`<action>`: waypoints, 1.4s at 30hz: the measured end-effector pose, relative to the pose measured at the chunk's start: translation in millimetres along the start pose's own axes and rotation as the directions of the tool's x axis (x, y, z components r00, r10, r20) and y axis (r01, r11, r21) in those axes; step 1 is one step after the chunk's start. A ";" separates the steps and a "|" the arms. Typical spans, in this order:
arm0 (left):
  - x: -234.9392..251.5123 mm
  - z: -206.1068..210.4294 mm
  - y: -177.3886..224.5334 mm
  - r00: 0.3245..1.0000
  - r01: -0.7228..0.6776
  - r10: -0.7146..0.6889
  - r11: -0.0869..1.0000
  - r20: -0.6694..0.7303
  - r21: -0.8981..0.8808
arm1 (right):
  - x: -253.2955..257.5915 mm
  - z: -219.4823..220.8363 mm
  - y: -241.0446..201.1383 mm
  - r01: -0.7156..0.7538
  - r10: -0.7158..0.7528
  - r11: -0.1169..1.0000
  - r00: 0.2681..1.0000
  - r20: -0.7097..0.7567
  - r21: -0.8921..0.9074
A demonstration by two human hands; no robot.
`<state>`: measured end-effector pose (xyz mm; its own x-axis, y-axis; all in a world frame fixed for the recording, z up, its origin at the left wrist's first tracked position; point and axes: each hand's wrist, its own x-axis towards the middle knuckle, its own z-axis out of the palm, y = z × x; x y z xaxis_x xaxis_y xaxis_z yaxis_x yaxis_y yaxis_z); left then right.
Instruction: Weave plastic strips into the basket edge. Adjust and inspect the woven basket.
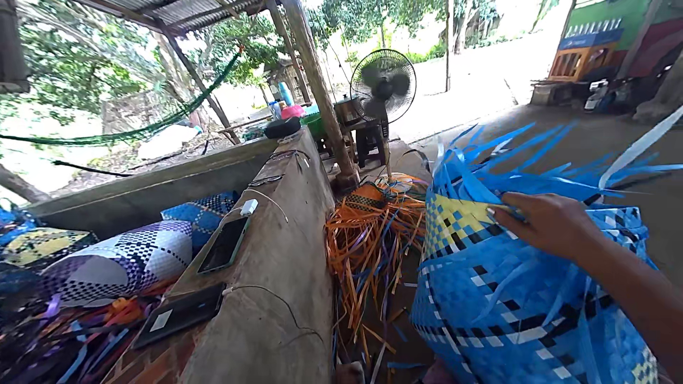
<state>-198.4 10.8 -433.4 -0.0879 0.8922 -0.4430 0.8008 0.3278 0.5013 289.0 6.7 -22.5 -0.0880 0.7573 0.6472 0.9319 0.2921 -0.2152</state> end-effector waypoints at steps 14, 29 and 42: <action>-159.6 -158.2 379.6 0.322 -0.369 0.947 0.136 0.010 -0.919 | -16.2 26.6 -47.8 0.235 -0.204 0.957 0.962 -0.183 0.167; -138.8 -173.5 276.1 0.557 -0.753 0.830 0.498 -0.016 -0.430 | 5.1 -8.8 -16.7 -0.038 -0.049 0.920 0.976 0.211 0.391; -176.5 -217.8 448.2 0.330 -0.930 0.907 0.266 -0.261 -0.253 | 18.6 -18.7 -51.4 -0.267 -0.034 0.772 0.888 0.458 0.576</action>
<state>47.0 67.9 31.3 0.5425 0.6731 0.5026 0.1446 -0.6642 0.7334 246.1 -5.2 14.3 -0.2709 0.9302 0.2476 0.5405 0.3598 -0.7606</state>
